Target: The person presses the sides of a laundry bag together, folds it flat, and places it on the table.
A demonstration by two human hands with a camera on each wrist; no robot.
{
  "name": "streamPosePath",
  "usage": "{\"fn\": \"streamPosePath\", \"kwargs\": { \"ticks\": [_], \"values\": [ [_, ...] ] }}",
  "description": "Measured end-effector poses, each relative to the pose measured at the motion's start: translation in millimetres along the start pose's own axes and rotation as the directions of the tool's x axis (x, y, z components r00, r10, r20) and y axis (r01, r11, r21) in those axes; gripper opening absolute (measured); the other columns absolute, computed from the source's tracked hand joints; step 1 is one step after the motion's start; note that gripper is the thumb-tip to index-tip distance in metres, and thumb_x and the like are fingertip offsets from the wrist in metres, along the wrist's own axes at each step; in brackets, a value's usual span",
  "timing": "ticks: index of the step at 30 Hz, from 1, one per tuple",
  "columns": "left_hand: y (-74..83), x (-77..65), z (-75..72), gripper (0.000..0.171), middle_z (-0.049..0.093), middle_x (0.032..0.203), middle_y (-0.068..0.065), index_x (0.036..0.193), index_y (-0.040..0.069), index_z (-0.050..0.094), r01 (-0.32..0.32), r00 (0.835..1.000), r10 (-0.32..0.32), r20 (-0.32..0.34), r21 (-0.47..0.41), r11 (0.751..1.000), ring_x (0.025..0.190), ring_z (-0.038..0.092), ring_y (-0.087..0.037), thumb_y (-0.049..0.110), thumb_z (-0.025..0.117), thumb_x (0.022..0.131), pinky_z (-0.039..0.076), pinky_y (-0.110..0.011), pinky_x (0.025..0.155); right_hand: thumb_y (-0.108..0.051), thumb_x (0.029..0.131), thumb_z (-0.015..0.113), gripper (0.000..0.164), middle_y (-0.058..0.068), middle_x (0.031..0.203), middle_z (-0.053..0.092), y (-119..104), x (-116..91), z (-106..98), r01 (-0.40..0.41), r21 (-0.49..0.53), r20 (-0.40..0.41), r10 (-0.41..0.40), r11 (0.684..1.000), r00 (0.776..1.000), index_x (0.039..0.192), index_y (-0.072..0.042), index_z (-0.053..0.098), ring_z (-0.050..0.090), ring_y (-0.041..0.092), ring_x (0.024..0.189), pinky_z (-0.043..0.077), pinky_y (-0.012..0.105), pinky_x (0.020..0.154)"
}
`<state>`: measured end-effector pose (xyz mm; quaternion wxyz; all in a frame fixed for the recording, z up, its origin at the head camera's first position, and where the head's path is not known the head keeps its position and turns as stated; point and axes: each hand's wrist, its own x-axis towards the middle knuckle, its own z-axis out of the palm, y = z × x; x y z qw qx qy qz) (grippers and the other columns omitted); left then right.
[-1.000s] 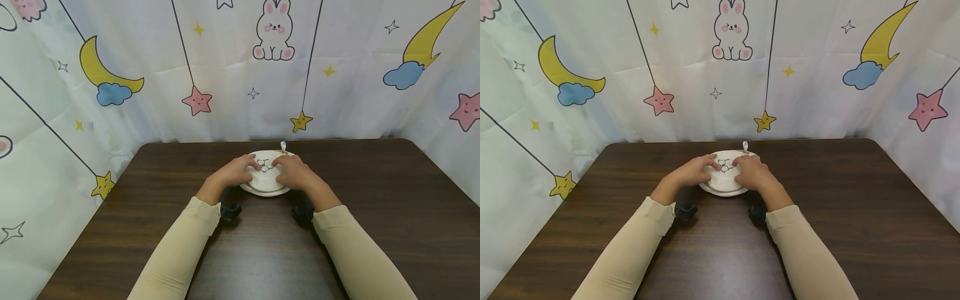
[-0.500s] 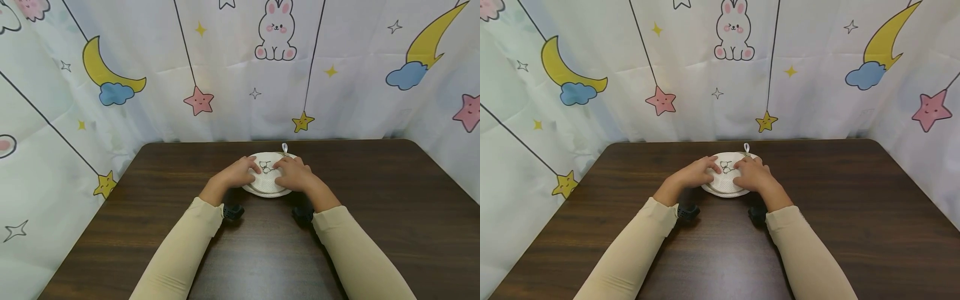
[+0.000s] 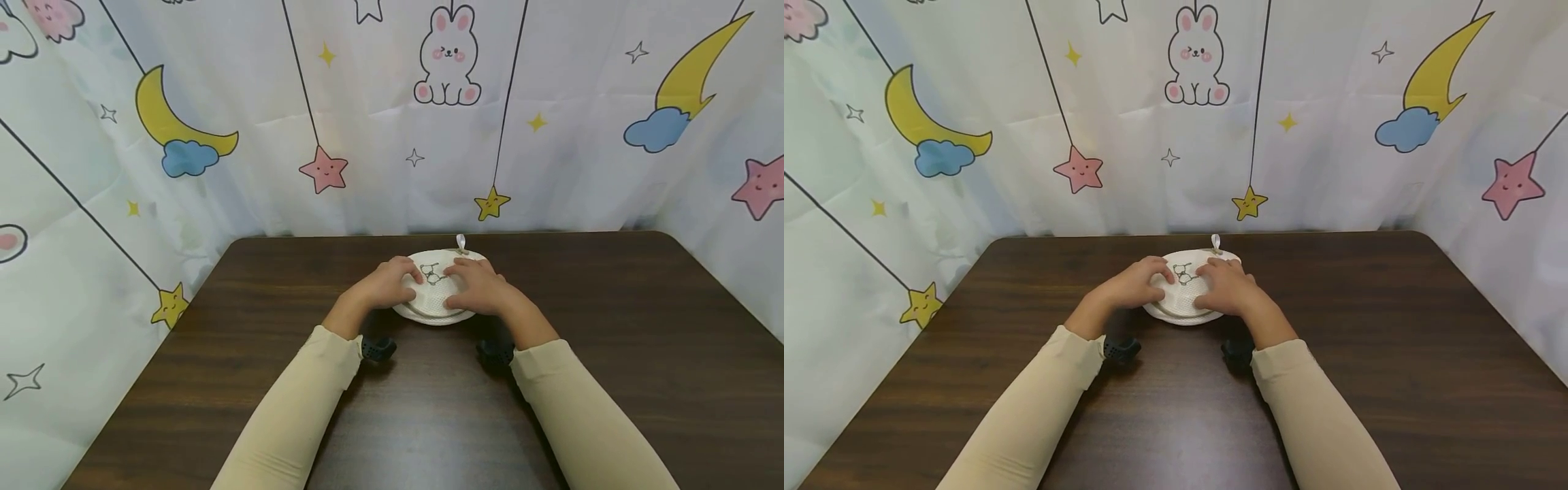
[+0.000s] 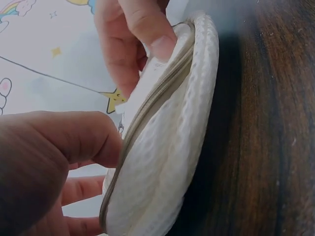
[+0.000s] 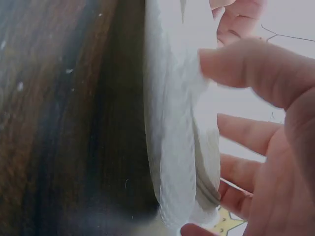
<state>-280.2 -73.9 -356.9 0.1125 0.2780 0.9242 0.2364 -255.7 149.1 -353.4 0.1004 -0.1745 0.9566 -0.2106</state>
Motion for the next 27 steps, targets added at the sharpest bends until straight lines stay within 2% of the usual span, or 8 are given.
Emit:
{"fn": "streamPosePath", "kwargs": {
  "ticks": [4, 8, 12, 17, 20, 23, 27],
  "values": [
    [0.8, -3.1, 0.2, 0.02, 0.044, 0.141, -0.01, 0.106, 0.017, 0.067, 0.064, 0.998, -0.064, -0.02, -0.035, 0.997, 0.132, 0.035, -0.035, 0.013, 0.065, 0.086, 0.034, -0.046, 0.107, -0.02, 0.082, 0.076, 0.036, 0.019, 0.152, 0.039, 1.2, 0.9, 1.0, 0.075, 0.036, -0.062, -0.073, 0.997, 0.995, 0.115, -0.014, 0.065, 0.028, 0.047, 0.139, 0.028, 0.071, 0.103],
    [0.6, -2.7, 1.7, 0.022, 0.039, 0.149, -0.008, 0.106, 0.016, 0.067, 0.012, 0.999, -0.012, -0.051, -0.001, 1.0, 0.144, 0.025, -0.031, 0.011, 0.066, 0.084, 0.03, -0.048, 0.113, -0.016, 0.081, 0.076, 0.021, 0.019, 0.152, 0.04, 1.0, 0.6, 0.8, 0.104, -0.007, -0.076, -0.104, 0.995, 0.992, 0.101, -0.017, 0.071, 0.028, 0.046, 0.141, 0.029, 0.07, 0.105],
    [-0.5, -0.3, 3.5, 0.025, 0.038, 0.156, -0.005, 0.107, 0.012, 0.069, -0.084, 0.995, 0.086, -0.057, 0.045, 0.995, 0.151, 0.017, -0.027, 0.008, 0.065, 0.083, 0.026, -0.046, 0.118, -0.015, 0.082, 0.075, 0.018, 0.017, 0.146, 0.048, 0.8, 0.3, 1.2, 0.158, -0.061, -0.083, -0.163, 0.986, 0.983, 0.099, -0.014, 0.074, 0.036, 0.043, 0.138, 0.032, 0.06, 0.108],
    [-1.5, 2.2, 5.3, 0.028, 0.048, 0.149, -0.008, 0.11, 0.008, 0.067, -0.147, 0.988, 0.148, -0.032, 0.023, 0.989, 0.147, 0.029, -0.03, 0.002, 0.059, 0.084, 0.027, -0.04, 0.118, -0.01, 0.084, 0.069, 0.018, 0.017, 0.139, 0.055, 2.5, 1.8, 0.8, 0.207, -0.054, -0.054, -0.21, 0.977, 0.976, 0.101, -0.009, 0.075, 0.041, 0.041, 0.134, 0.031, 0.057, 0.112],
    [-1.2, 3.4, 6.9, 0.027, 0.054, 0.14, -0.007, 0.112, 0.01, 0.064, -0.139, 0.99, 0.139, -0.014, 0.024, 0.99, 0.146, 0.03, -0.031, 0.003, 0.058, 0.086, 0.03, -0.04, 0.116, -0.008, 0.086, 0.065, 0.021, 0.018, 0.14, 0.054, 2.9, 3.9, 1.2, 0.198, -0.015, -0.024, -0.199, 0.98, 0.98, 0.104, -0.007, 0.074, 0.041, 0.042, 0.136, 0.032, 0.056, 0.112],
    [0.3, 3.9, 8.0, 0.027, 0.057, 0.134, -0.005, 0.114, 0.012, 0.061, -0.107, 0.994, 0.107, 0.009, 0.039, 0.994, 0.147, 0.026, -0.033, 0.005, 0.056, 0.089, 0.033, -0.043, 0.114, -0.007, 0.087, 0.061, 0.023, 0.02, 0.142, 0.053, 2.6, 5.8, 3.2, 0.192, 0.017, -0.004, -0.192, 0.981, 0.981, 0.106, -0.006, 0.074, 0.042, 0.041, 0.136, 0.039, 0.052, 0.107],
    [1.5, 3.9, 8.8, 0.028, 0.051, 0.145, -0.004, 0.118, 0.012, 0.062, -0.066, 0.997, 0.064, 0.05, 0.041, 0.997, 0.15, 0.019, -0.034, 0.005, 0.054, 0.092, 0.027, -0.045, 0.118, -0.007, 0.087, 0.061, 0.024, 0.022, 0.143, 0.051, 2.7, 7.5, 6.3, 0.194, 0.005, 0.021, -0.194, 0.981, 0.981, 0.108, -0.005, 0.074, 0.042, 0.042, 0.136, 0.042, 0.05, 0.103]
  ]
}}
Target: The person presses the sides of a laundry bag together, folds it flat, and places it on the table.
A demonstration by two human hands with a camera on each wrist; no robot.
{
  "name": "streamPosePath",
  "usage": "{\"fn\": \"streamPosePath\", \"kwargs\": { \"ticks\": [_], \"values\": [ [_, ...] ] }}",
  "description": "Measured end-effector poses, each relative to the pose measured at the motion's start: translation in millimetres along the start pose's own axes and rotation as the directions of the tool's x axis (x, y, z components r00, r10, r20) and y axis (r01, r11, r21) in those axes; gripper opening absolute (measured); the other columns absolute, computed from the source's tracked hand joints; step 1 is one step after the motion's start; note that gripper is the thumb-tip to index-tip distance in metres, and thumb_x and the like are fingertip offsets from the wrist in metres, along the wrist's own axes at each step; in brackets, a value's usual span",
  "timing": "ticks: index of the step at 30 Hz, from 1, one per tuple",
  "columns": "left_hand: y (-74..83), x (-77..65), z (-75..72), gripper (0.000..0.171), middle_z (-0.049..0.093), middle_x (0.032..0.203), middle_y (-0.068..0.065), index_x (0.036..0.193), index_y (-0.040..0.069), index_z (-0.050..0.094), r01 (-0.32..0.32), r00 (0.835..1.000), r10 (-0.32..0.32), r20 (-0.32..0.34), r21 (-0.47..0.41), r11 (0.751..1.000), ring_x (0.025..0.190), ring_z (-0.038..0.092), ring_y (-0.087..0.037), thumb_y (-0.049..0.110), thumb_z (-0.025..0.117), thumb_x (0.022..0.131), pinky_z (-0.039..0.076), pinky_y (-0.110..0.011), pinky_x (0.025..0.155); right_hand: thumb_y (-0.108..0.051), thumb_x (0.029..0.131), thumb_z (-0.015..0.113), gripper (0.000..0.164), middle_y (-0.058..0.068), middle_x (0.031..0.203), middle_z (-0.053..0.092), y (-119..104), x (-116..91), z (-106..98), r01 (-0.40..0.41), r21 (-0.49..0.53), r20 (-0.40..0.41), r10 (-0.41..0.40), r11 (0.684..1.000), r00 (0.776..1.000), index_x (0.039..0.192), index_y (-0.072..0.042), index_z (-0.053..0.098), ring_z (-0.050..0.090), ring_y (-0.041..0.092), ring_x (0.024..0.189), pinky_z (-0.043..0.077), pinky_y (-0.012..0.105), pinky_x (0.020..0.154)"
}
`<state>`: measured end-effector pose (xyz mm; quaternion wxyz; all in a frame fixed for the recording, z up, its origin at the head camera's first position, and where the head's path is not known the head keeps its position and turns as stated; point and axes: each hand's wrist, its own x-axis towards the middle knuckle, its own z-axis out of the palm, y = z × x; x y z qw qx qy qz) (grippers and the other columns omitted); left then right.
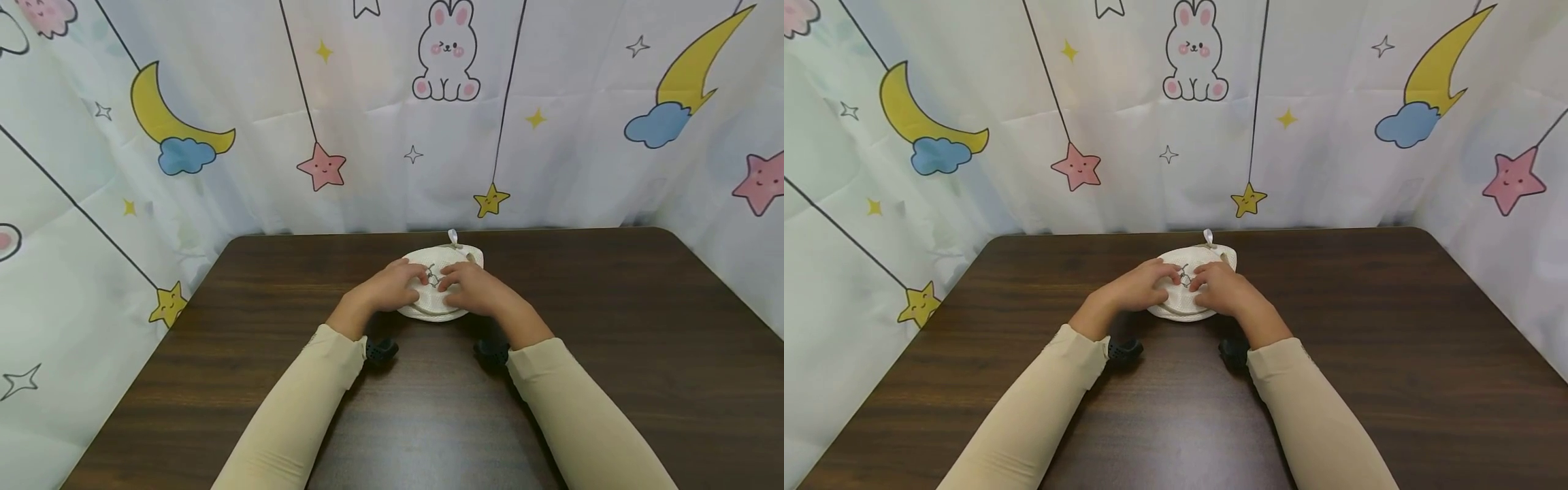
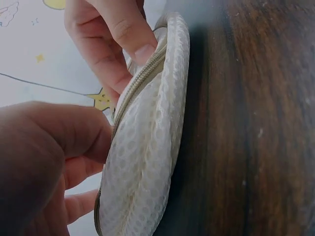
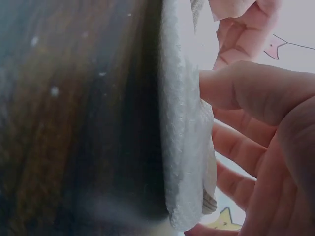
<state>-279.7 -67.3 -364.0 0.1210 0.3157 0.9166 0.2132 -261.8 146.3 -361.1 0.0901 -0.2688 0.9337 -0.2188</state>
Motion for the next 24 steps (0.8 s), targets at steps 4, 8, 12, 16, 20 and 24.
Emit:
{"fn": "streamPosePath", "kwargs": {
  "ticks": [4, 8, 12, 16, 20, 24],
  "values": [
    [0.5, 0.2, 0.3, 0.031, 0.042, 0.154, -0.006, 0.121, 0.01, 0.063, -0.001, 1.0, 0.001, 0.019, 0.0, 1.0, 0.149, 0.021, -0.031, 0.003, 0.051, 0.093, 0.023, -0.043, 0.12, -0.008, 0.089, 0.064, 0.022, 0.022, 0.143, 0.051, -0.5, -0.2, 1.7, 0.004, -0.026, 0.001, -0.004, 1.0, 1.0, 0.108, -0.005, 0.074, 0.04, 0.042, 0.136, 0.039, 0.052, 0.107],
    [0.4, 1.3, 0.1, 0.034, 0.048, 0.147, -0.009, 0.12, 0.006, 0.064, -0.053, 0.998, 0.053, -0.017, 0.018, 0.998, 0.142, 0.037, -0.026, -0.004, 0.051, 0.09, 0.031, -0.039, 0.116, -0.009, 0.089, 0.066, 0.016, 0.02, 0.139, 0.053, -1.8, -1.8, 3.4, -0.002, -0.042, -0.053, 0.0, 0.999, 0.999, 0.104, -0.007, 0.072, 0.04, 0.041, 0.136, 0.031, 0.055, 0.113],
    [-0.5, 1.7, 0.1, 0.035, 0.054, 0.141, -0.009, 0.119, 0.005, 0.065, -0.068, 0.997, 0.069, -0.045, 0.011, 0.998, 0.136, 0.044, -0.024, -0.006, 0.052, 0.088, 0.036, -0.038, 0.112, -0.008, 0.088, 0.067, 0.014, 0.018, 0.136, 0.056, -1.4, -2.0, 6.0, -0.006, -0.046, -0.097, 0.002, 0.999, 0.995, 0.101, -0.009, 0.071, 0.042, 0.039, 0.135, 0.03, 0.055, 0.114],
    [-1.5, 2.0, 0.2, 0.033, 0.055, 0.14, -0.007, 0.119, 0.008, 0.067, -0.051, 0.997, 0.052, -0.053, 0.032, 0.998, 0.136, 0.044, -0.026, -0.002, 0.057, 0.089, 0.034, -0.04, 0.113, -0.005, 0.087, 0.065, 0.014, 0.019, 0.136, 0.057, 0.6, -1.2, 7.7, 0.014, -0.035, -0.121, -0.018, 0.999, 0.993, 0.1, -0.008, 0.071, 0.046, 0.037, 0.132, 0.036, 0.053, 0.109],
    [-2.5, 2.5, 0.1, 0.029, 0.057, 0.139, -0.006, 0.119, 0.011, 0.068, -0.046, 0.997, 0.049, -0.065, 0.05, 0.998, 0.135, 0.044, -0.028, 0.004, 0.061, 0.092, 0.032, -0.041, 0.114, -0.002, 0.089, 0.063, 0.016, 0.02, 0.139, 0.054, 4.4, -1.6, 8.0, 0.022, 0.026, -0.13, -0.018, 0.999, 0.991, 0.102, -0.008, 0.07, 0.044, 0.039, 0.133, 0.037, 0.054, 0.107],
    [-3.4, 2.8, -0.3, 0.028, 0.058, 0.137, -0.006, 0.119, 0.011, 0.069, -0.055, 0.995, 0.059, -0.081, 0.051, 0.997, 0.134, 0.047, -0.027, 0.006, 0.064, 0.092, 0.034, -0.04, 0.113, -0.002, 0.09, 0.063, 0.016, 0.02, 0.139, 0.054, 8.8, -0.7, 7.8, 0.04, 0.08, -0.135, -0.03, 0.996, 0.99, 0.103, -0.007, 0.071, 0.044, 0.039, 0.134, 0.037, 0.056, 0.107]
  ]
}}
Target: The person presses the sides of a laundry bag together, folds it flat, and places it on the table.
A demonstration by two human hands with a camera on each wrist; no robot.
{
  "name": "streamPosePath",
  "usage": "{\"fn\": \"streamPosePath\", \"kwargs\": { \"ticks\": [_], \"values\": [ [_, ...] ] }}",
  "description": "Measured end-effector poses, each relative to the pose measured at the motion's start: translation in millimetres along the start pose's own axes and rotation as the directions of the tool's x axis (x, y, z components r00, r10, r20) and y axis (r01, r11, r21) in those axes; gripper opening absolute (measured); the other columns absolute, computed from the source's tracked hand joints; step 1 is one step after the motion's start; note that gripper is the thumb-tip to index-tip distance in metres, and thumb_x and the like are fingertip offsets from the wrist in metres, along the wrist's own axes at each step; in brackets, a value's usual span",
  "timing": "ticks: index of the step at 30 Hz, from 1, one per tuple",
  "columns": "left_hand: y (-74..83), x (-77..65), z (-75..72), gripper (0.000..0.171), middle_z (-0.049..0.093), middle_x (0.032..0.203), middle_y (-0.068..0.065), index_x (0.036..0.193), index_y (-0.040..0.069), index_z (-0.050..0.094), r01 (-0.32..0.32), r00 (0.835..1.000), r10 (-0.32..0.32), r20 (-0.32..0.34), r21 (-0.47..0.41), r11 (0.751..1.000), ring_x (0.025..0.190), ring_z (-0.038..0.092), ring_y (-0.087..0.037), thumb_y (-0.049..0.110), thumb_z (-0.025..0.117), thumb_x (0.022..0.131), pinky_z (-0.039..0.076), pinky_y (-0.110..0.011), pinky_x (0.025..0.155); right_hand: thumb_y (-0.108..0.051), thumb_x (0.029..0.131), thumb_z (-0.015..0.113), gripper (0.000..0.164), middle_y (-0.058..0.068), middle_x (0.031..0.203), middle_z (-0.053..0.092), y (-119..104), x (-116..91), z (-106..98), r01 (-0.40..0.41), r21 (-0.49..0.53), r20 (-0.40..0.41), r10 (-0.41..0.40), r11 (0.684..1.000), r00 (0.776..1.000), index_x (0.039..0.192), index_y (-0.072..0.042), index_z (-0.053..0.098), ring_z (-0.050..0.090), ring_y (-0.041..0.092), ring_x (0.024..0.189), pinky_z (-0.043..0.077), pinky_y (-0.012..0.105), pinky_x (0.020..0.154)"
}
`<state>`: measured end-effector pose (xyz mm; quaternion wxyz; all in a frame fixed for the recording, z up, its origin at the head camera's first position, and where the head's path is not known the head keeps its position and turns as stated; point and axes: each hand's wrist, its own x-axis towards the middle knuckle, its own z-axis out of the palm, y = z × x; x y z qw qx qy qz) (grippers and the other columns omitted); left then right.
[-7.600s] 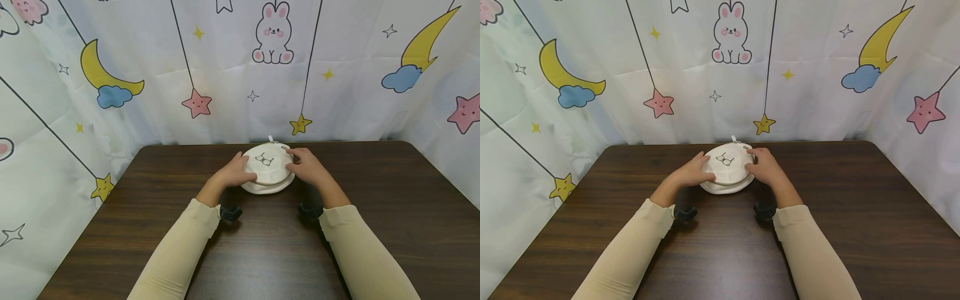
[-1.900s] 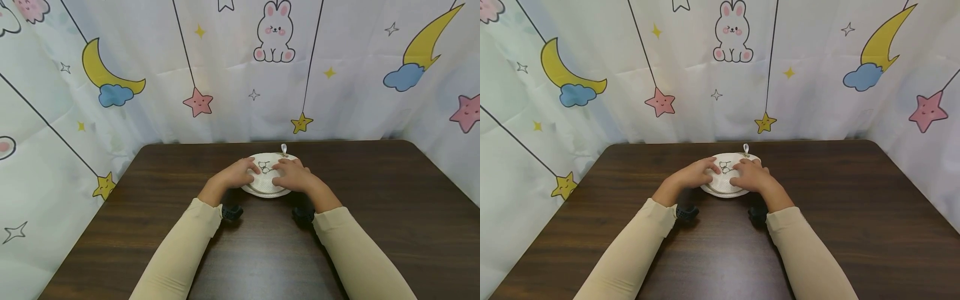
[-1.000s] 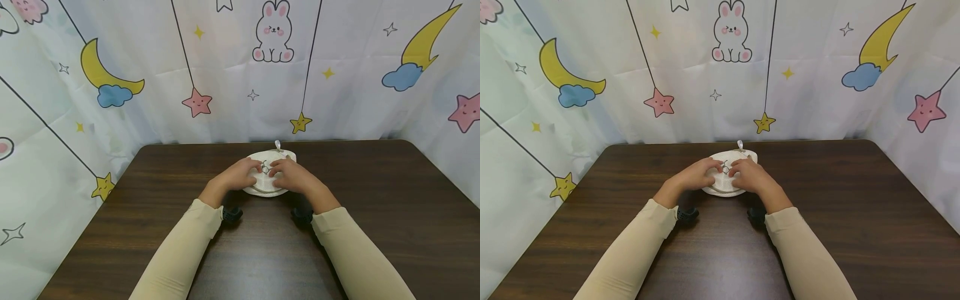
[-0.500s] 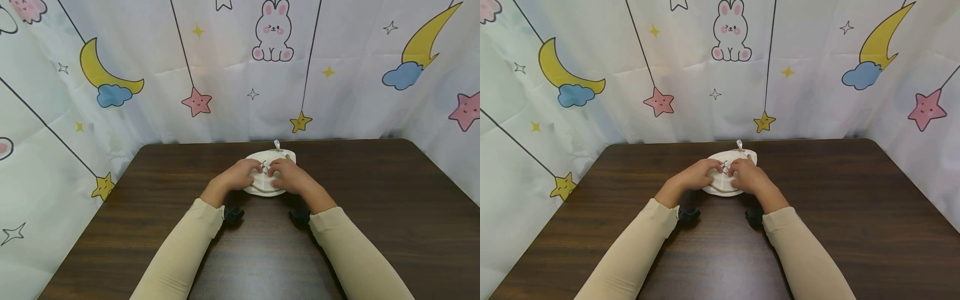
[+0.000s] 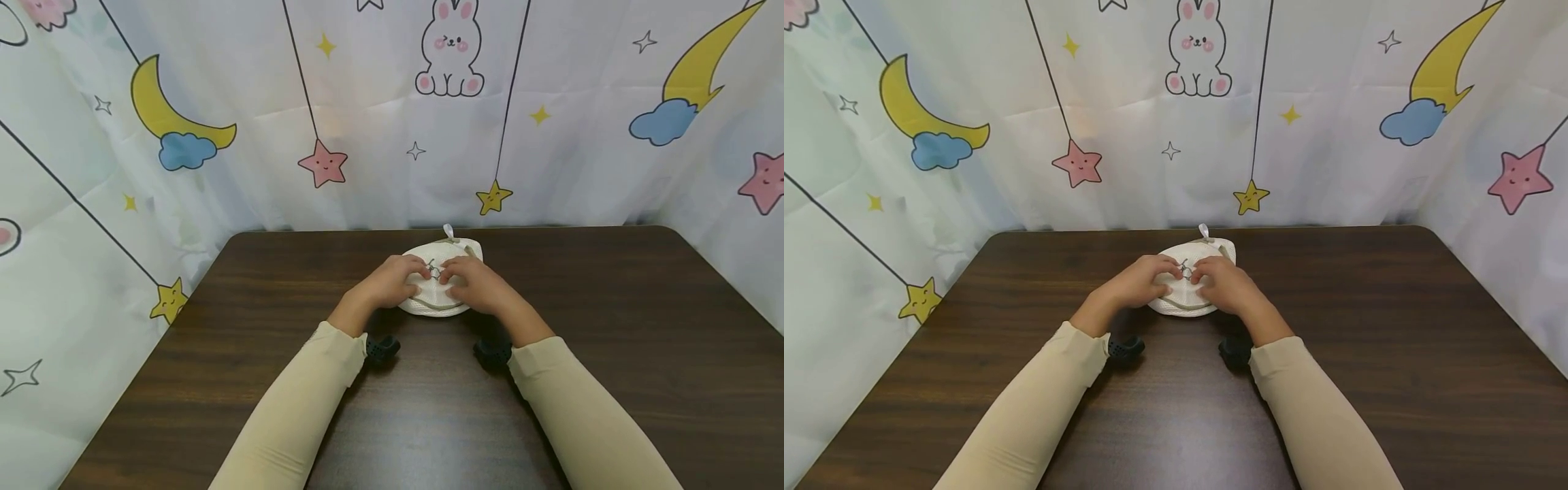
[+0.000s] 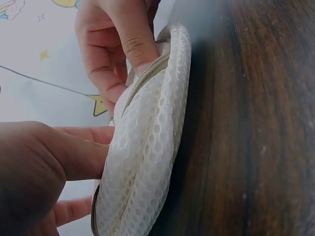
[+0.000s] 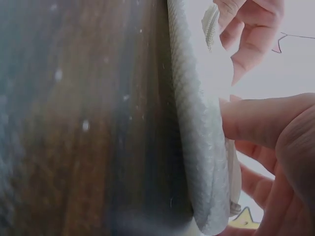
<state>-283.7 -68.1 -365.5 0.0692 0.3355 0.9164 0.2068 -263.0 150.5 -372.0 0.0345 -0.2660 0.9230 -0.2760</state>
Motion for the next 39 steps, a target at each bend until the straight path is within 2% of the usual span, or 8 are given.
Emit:
{"fn": "streamPosePath", "kwargs": {
  "ticks": [6, 13, 18, 24, 29, 33, 36, 39],
  "values": [
    [2.8, 0.1, -1.1, 0.026, 0.058, 0.136, -0.004, 0.118, 0.013, 0.069, 0.033, 0.999, -0.033, -0.013, 0.001, 0.999, 0.132, 0.047, -0.027, 0.008, 0.065, 0.093, 0.037, -0.04, 0.111, -0.002, 0.092, 0.063, 0.014, 0.019, 0.14, 0.054, 2.9, 1.4, -1.4, 0.002, 0.027, 0.006, -0.002, 1.0, 1.0, 0.103, -0.008, 0.07, 0.043, 0.039, 0.135, 0.039, 0.054, 0.105],
    [8.9, -2.4, 0.1, 0.026, 0.053, 0.143, 0.001, 0.119, 0.02, 0.069, 0.14, 0.99, -0.14, -0.012, -0.026, 0.99, 0.135, 0.039, -0.034, 0.017, 0.065, 0.094, 0.04, -0.051, 0.105, -0.007, 0.092, 0.066, 0.02, 0.011, 0.147, 0.051, -1.4, 0.3, -3.5, -0.089, -0.004, -0.002, 0.089, 0.996, 0.996, 0.111, -0.009, 0.071, 0.041, 0.035, 0.138, 0.04, 0.053, 0.105],
    [9.4, -2.3, -1.9, 0.027, 0.059, 0.136, -0.002, 0.119, 0.018, 0.069, 0.163, 0.985, -0.166, -0.046, -0.068, 0.984, 0.132, 0.047, -0.028, 0.02, 0.069, 0.092, 0.042, -0.044, 0.105, -0.005, 0.088, 0.07, 0.024, 0.011, 0.144, 0.054, -4.2, -0.6, -8.5, -0.113, -0.006, -0.054, 0.112, 0.994, 0.992, 0.112, -0.008, 0.07, 0.043, 0.035, 0.137, 0.04, 0.053, 0.105],
    [9.1, -4.1, -7.6, 0.026, 0.065, 0.124, -0.002, 0.115, 0.02, 0.07, 0.214, 0.966, -0.228, -0.124, -0.12, 0.969, 0.104, 0.06, -0.023, 0.022, 0.061, 0.091, 0.05, -0.038, 0.084, -0.004, 0.087, 0.069, 0.022, 0.015, 0.137, 0.057, -5.2, -3.2, -15.6, -0.139, -0.061, -0.129, 0.131, 0.988, 0.983, 0.108, -0.007, 0.071, 0.044, 0.039, 0.131, 0.041, 0.054, 0.102],
    [6.0, -5.6, -11.5, 0.028, 0.069, 0.109, -0.003, 0.107, 0.017, 0.073, 0.191, 0.961, -0.222, -0.167, -0.183, 0.964, 0.08, 0.057, -0.018, 0.01, 0.057, 0.085, 0.046, -0.028, 0.067, -0.018, 0.093, 0.062, 0.024, 0.017, 0.128, 0.051, -7.8, -6.7, -20.4, -0.221, -0.064, -0.143, 0.21, 0.973, 0.967, 0.114, -0.011, 0.07, 0.042, 0.04, 0.124, 0.042, 0.056, 0.095],
    [5.2, -5.1, -13.1, 0.027, 0.07, 0.108, -0.003, 0.102, 0.015, 0.075, 0.163, 0.967, -0.188, -0.172, -0.146, 0.976, 0.088, 0.056, -0.02, 0.006, 0.06, 0.081, 0.047, -0.031, 0.074, -0.033, 0.091, 0.064, 0.034, 0.018, 0.136, 0.048, -11.5, -6.2, -22.1, -0.251, -0.055, -0.08, 0.246, 0.966, 0.966, 0.12, -0.014, 0.067, 0.04, 0.04, 0.126, 0.041, 0.059, 0.096],
    [6.2, -4.9, -13.7, 0.026, 0.066, 0.12, -0.002, 0.1, 0.017, 0.076, 0.16, 0.972, -0.172, -0.161, -0.083, 0.984, 0.112, 0.052, -0.026, 0.008, 0.062, 0.08, 0.043, -0.044, 0.093, -0.038, 0.088, 0.069, 0.043, 0.019, 0.142, 0.044, -13.3, -5.1, -20.7, -0.256, -0.072, -0.024, 0.255, 0.964, 0.967, 0.123, -0.015, 0.065, 0.038, 0.042, 0.129, 0.041, 0.062, 0.096],
    [6.0, -4.5, -13.5, 0.027, 0.059, 0.134, -0.001, 0.1, 0.019, 0.077, 0.142, 0.981, -0.147, -0.125, -0.046, 0.989, 0.13, 0.043, -0.029, 0.009, 0.064, 0.079, 0.037, -0.054, 0.101, -0.038, 0.087, 0.072, 0.044, 0.02, 0.144, 0.044, -13.8, -5.1, -18.6, -0.25, -0.085, -0.005, 0.251, 0.964, 0.968, 0.123, -0.016, 0.065, 0.037, 0.044, 0.129, 0.042, 0.063, 0.096]
  ]
}}
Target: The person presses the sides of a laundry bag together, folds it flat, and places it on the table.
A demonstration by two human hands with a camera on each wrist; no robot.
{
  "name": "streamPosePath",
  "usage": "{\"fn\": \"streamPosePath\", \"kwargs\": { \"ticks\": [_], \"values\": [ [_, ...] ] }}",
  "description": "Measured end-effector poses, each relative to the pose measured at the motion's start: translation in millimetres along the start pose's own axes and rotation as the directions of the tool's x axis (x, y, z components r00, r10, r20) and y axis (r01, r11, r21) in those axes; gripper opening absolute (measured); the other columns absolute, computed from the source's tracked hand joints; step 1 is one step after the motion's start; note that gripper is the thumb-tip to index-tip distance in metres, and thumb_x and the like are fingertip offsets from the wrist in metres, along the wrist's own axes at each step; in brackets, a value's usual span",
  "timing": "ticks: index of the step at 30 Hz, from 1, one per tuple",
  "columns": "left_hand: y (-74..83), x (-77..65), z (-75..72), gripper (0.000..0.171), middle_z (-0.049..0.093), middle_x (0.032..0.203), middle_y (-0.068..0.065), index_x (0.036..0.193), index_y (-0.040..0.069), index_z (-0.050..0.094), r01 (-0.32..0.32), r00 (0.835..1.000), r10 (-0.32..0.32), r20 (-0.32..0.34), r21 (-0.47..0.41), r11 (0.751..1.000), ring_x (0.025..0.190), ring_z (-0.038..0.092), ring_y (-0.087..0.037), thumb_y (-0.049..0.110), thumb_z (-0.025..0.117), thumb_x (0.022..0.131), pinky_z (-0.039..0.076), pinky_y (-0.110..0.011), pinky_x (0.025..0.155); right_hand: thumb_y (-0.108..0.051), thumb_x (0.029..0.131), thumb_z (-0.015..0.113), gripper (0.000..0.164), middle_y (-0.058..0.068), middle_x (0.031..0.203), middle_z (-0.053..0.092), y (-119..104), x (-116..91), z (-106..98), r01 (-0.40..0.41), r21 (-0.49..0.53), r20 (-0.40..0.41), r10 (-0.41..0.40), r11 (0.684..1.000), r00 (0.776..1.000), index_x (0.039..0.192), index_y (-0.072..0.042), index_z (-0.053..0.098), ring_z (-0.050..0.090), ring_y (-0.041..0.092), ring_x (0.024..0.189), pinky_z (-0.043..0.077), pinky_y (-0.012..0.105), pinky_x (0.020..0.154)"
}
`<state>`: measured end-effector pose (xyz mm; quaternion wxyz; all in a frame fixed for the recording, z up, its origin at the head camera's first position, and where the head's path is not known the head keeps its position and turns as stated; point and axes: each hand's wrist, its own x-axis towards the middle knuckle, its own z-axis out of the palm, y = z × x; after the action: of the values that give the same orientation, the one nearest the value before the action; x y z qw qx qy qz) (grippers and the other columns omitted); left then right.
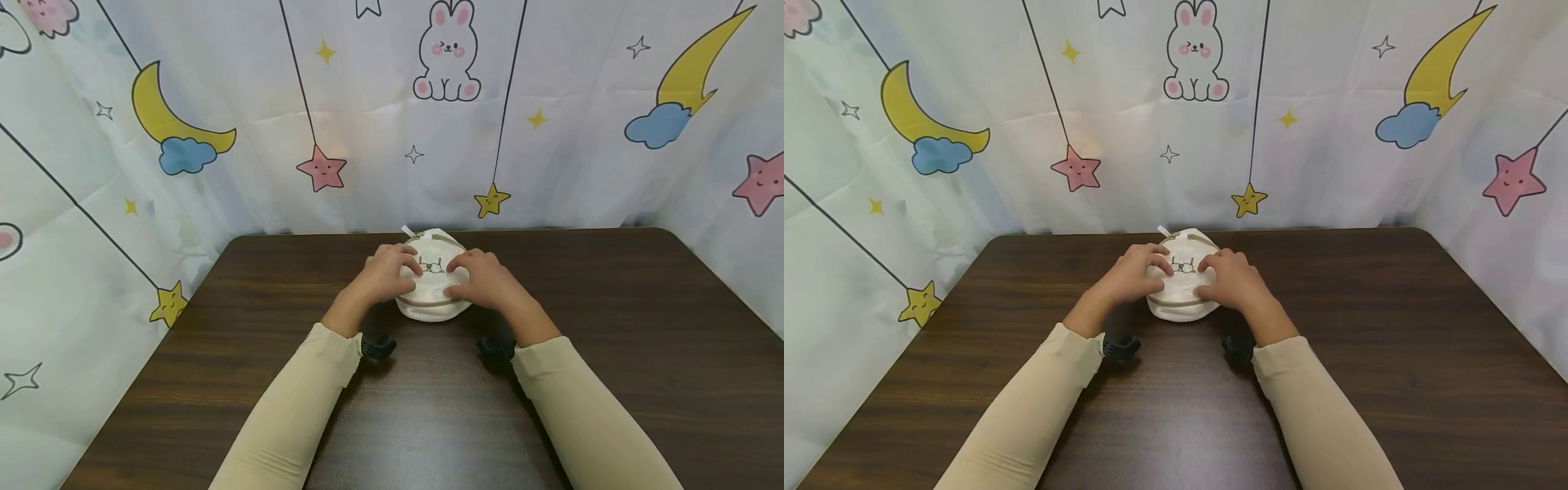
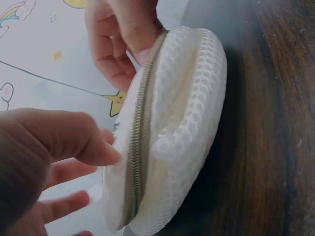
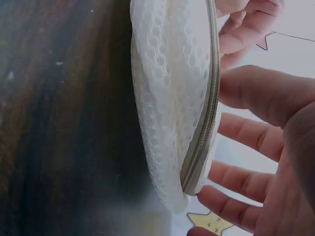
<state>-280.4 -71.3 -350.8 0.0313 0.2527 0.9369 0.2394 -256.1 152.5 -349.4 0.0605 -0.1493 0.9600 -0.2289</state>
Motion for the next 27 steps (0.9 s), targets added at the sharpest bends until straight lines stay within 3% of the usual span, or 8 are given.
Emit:
{"fn": "streamPosePath", "kwargs": {
  "ticks": [6, 11, 16, 23, 27],
  "values": [
    [-3.4, 2.3, 4.1, 0.031, 0.056, 0.14, -0.008, 0.105, 0.012, 0.075, -0.09, 0.992, 0.092, 0.082, -0.027, 0.996, 0.132, 0.05, -0.025, -0.001, 0.06, 0.081, 0.045, -0.037, 0.096, -0.033, 0.089, 0.071, 0.039, 0.022, 0.141, 0.046, 1.2, 0.4, 4.7, 0.007, -0.007, 0.014, -0.007, 1.0, 1.0, 0.123, -0.015, 0.065, 0.038, 0.045, 0.127, 0.042, 0.062, 0.097],
    [-2.7, 1.0, 7.7, 0.025, 0.062, 0.128, -0.007, 0.107, 0.015, 0.076, -0.096, 0.993, 0.094, 0.075, 0.021, 0.995, 0.125, 0.051, -0.029, 0.003, 0.065, 0.087, 0.043, -0.04, 0.104, -0.031, 0.09, 0.07, 0.038, 0.021, 0.141, 0.046, 3.9, 0.9, 9.2, 0.005, -0.001, 0.011, -0.005, 1.0, 1.0, 0.124, -0.014, 0.066, 0.038, 0.043, 0.126, 0.041, 0.061, 0.098],
    [-1.7, 0.4, 10.6, 0.024, 0.066, 0.12, -0.003, 0.107, 0.017, 0.076, -0.103, 0.993, 0.1, 0.057, 0.065, 0.993, 0.118, 0.055, -0.025, 0.004, 0.066, 0.09, 0.046, -0.038, 0.099, -0.03, 0.091, 0.069, 0.036, 0.02, 0.139, 0.047, 7.1, 0.6, 12.7, 0.021, 0.013, -0.013, -0.021, 1.0, 1.0, 0.124, -0.014, 0.066, 0.037, 0.043, 0.127, 0.04, 0.061, 0.099],
    [-1.7, -0.8, 12.6, 0.023, 0.068, 0.117, -0.002, 0.107, 0.018, 0.076, -0.109, 0.993, 0.106, 0.043, 0.076, 0.991, 0.115, 0.057, -0.023, 0.005, 0.065, 0.092, 0.048, -0.036, 0.097, -0.03, 0.093, 0.068, 0.035, 0.018, 0.14, 0.047, 8.4, 2.9, 15.1, 0.027, -0.009, -0.015, -0.027, 1.0, 1.0, 0.125, -0.015, 0.066, 0.036, 0.043, 0.128, 0.04, 0.061, 0.099],
    [1.8, -1.7, 12.4, 0.026, 0.064, 0.122, -0.003, 0.109, 0.02, 0.077, -0.083, 0.993, 0.074, 0.087, 0.098, 0.992, 0.121, 0.051, -0.03, 0.005, 0.062, 0.093, 0.047, -0.041, 0.097, -0.03, 0.092, 0.069, 0.035, 0.019, 0.142, 0.045, 7.1, 4.7, 17.0, 0.004, 0.014, -0.006, -0.004, 1.0, 1.0, 0.123, -0.015, 0.067, 0.034, 0.044, 0.13, 0.039, 0.061, 0.1]
  ]
}}
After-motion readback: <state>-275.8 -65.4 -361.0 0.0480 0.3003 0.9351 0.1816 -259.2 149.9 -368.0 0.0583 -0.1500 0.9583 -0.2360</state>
